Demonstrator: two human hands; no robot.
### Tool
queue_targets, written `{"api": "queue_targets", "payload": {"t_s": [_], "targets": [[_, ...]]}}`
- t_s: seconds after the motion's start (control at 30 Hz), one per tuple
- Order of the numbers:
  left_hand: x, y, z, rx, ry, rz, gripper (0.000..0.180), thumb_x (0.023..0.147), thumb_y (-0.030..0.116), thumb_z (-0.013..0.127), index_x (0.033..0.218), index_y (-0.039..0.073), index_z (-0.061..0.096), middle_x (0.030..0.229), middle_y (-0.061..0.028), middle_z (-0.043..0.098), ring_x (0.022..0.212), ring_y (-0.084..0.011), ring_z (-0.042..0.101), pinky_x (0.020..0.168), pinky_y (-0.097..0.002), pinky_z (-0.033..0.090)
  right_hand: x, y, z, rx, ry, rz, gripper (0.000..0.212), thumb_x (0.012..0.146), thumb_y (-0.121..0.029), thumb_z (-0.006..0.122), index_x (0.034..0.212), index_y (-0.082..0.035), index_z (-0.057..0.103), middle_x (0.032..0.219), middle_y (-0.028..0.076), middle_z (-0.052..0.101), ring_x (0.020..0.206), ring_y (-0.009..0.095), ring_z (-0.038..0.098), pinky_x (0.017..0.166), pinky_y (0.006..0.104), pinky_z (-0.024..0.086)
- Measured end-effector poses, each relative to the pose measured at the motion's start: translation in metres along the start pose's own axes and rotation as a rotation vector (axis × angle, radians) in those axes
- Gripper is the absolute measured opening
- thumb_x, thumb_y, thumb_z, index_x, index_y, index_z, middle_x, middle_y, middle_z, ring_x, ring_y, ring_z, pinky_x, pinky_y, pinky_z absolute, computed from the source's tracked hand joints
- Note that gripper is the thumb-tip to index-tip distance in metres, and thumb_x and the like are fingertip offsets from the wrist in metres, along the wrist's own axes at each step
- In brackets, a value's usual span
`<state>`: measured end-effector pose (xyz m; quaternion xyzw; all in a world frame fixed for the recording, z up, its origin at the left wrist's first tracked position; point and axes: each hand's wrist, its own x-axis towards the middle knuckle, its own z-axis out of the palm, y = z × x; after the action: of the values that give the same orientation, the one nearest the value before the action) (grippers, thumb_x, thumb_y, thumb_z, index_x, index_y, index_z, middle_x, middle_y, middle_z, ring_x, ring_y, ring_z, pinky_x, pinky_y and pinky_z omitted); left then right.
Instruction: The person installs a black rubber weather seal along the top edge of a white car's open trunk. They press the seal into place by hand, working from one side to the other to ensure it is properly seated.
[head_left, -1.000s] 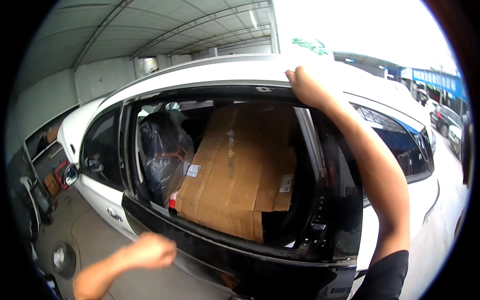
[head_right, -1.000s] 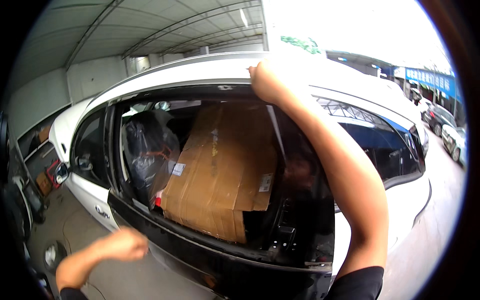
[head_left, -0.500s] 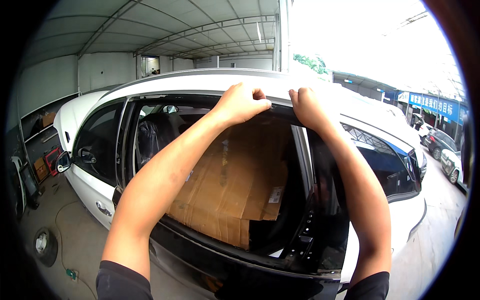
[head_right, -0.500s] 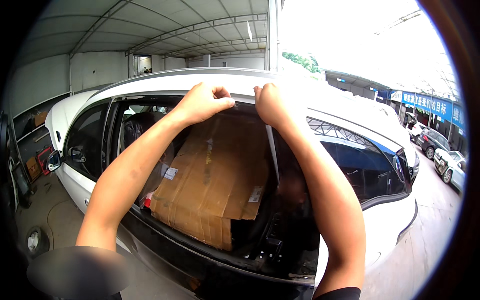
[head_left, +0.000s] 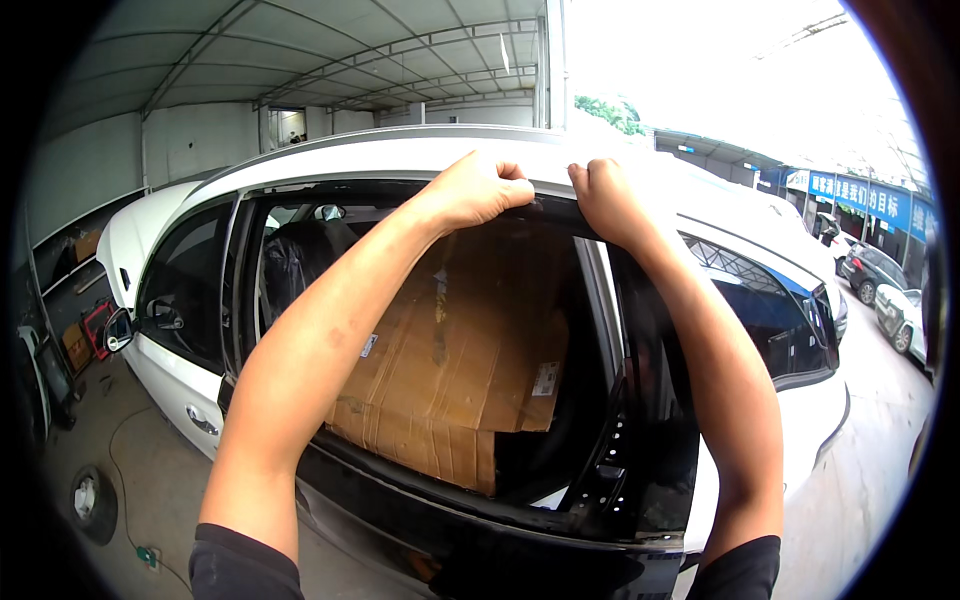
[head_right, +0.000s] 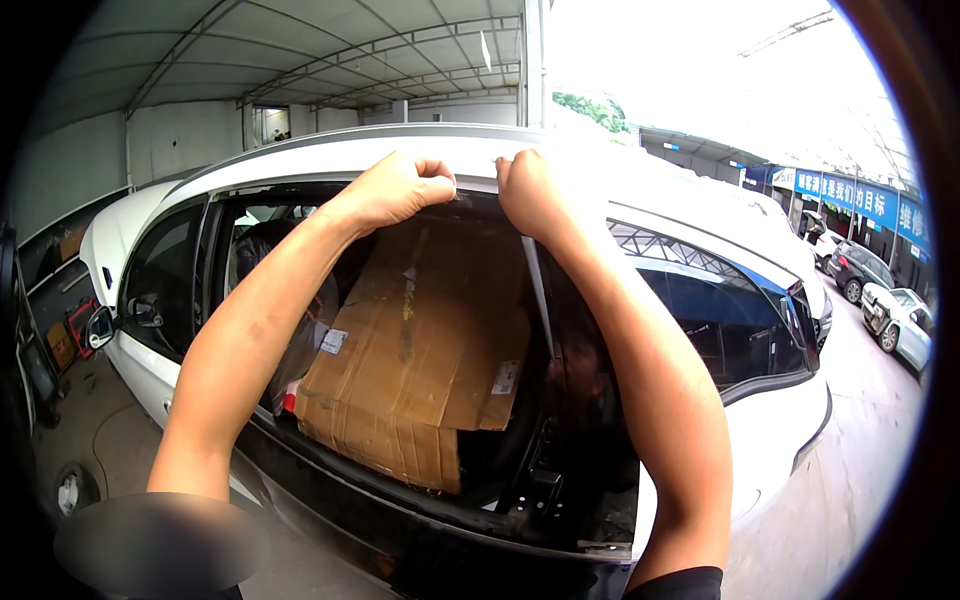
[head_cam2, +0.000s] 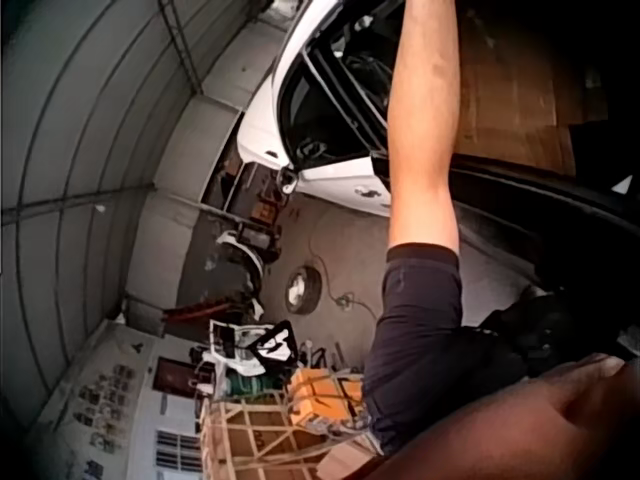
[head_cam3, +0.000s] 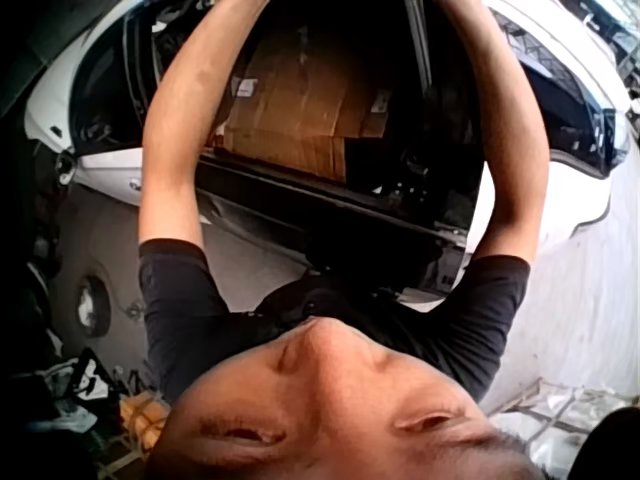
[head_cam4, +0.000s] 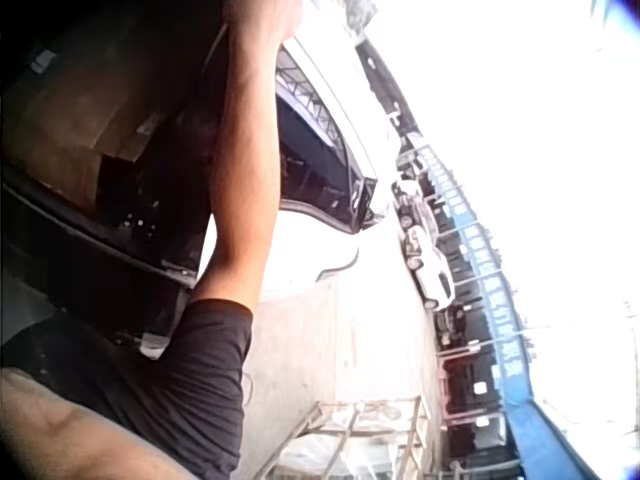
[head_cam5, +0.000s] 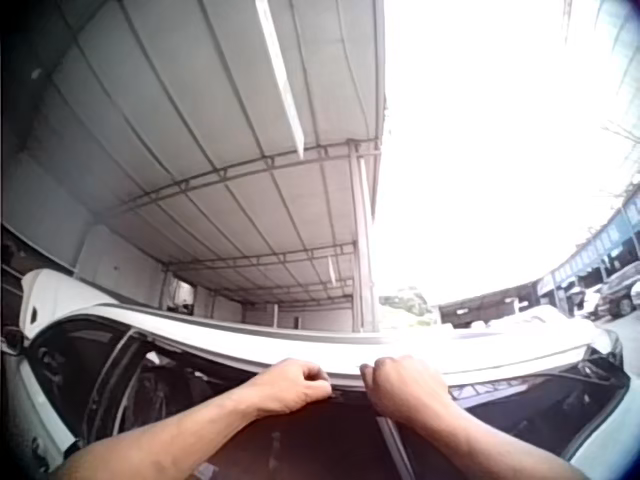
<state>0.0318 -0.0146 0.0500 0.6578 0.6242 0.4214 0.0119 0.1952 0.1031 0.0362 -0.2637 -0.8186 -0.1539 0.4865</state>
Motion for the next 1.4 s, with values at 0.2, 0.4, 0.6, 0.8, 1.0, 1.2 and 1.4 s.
{"api": "queue_targets", "payload": {"t_s": [0.2, 0.4, 0.6, 0.8, 1.0, 1.2, 1.4], "targets": [[0.001, -0.006, 0.001, -0.089, 0.028, 0.092, 0.010, 0.081, 0.015, 0.063, 0.078, 0.005, 0.064, 0.066, 0.0047, 0.053, 0.063, -0.0058, 0.044, 0.061, -0.0250, 0.039, 0.001, -0.004, -0.009, 0.067, -0.124, 0.052, 0.048, 0.099, -0.035, 0.046, 0.088, 0.006, 0.068, 0.089, 0.029, 0.066, 0.087, 0.046, 0.064, 0.081, 0.0497, 0.050], [-0.004, 0.003, -0.003, -0.064, 0.013, 0.001, 0.012, 0.084, 0.014, 0.059, 0.085, 0.005, 0.067, 0.071, 0.0053, 0.055, 0.067, -0.0043, 0.045, 0.064, -0.0229, 0.038, -0.001, -0.009, -0.017, 0.053, -0.151, 0.058, 0.047, 0.099, -0.035, 0.046, 0.090, 0.006, 0.068, 0.090, 0.029, 0.066, 0.088, 0.045, 0.064, 0.082, 0.0498, 0.050], [-0.004, -0.001, -0.002, -0.076, 0.006, -0.009, 0.015, 0.085, 0.014, 0.058, 0.090, 0.005, 0.068, 0.078, 0.0044, 0.058, 0.069, -0.0040, 0.047, 0.062, -0.0217, 0.038, 0.000, -0.007, -0.014, 0.079, -0.141, 0.063, 0.047, 0.099, -0.034, 0.046, 0.091, 0.006, 0.068, 0.090, 0.029, 0.066, 0.088, 0.045, 0.064, 0.082, 0.0500, 0.050], [-0.005, -0.001, -0.002, -0.083, -0.009, 0.052, 0.013, 0.083, 0.013, 0.059, 0.090, 0.005, 0.067, 0.077, 0.0047, 0.058, 0.067, -0.0041, 0.046, 0.059, -0.0219, 0.037, -0.001, -0.007, -0.013, 0.067, -0.126, 0.073, 0.047, 0.099, -0.034, 0.046, 0.090, 0.006, 0.068, 0.088, 0.029, 0.066, 0.086, 0.045, 0.065, 0.081, 0.0496, 0.050], [-0.007, 0.004, -0.006, -0.093, -0.036, -0.011, 0.014, 0.083, 0.010, 0.056, 0.089, 0.005, 0.066, 0.077, 0.0044, 0.056, 0.068, -0.0045, 0.046, 0.060, -0.0220, 0.037, -0.002, -0.006, -0.013, 0.074, -0.105, 0.053, 0.046, 0.098, -0.033, 0.047, 0.087, 0.006, 0.068, 0.086, 0.028, 0.066, 0.084, 0.044, 0.065, 0.080, 0.0492, 0.051], [0.002, -0.005, -0.007, -0.104, -0.039, 0.016, 0.016, 0.082, 0.009, 0.054, 0.090, 0.003, 0.067, 0.080, 0.0015, 0.059, 0.076, -0.0064, 0.050, 0.068, -0.0226, 0.041, -0.002, -0.007, -0.013, 0.077, -0.097, 0.053, 0.046, 0.098, -0.033, 0.047, 0.087, 0.006, 0.069, 0.085, 0.028, 0.066, 0.083, 0.044, 0.065, 0.079, 0.0490, 0.051], [0.001, -0.007, -0.011, -0.083, -0.028, 0.011, 0.020, 0.083, 0.010, 0.054, 0.093, 0.002, 0.069, 0.084, 0.0005, 0.062, 0.080, -0.0075, 0.053, 0.075, -0.0235, 0.042, -0.002, -0.007, -0.015, 0.058, -0.090, 0.021, 0.046, 0.098, -0.033, 0.048, 0.085, 0.006, 0.069, 0.083, 0.028, 0.066, 0.079, 0.044, 0.065, 0.077, 0.0491, 0.052]]}}
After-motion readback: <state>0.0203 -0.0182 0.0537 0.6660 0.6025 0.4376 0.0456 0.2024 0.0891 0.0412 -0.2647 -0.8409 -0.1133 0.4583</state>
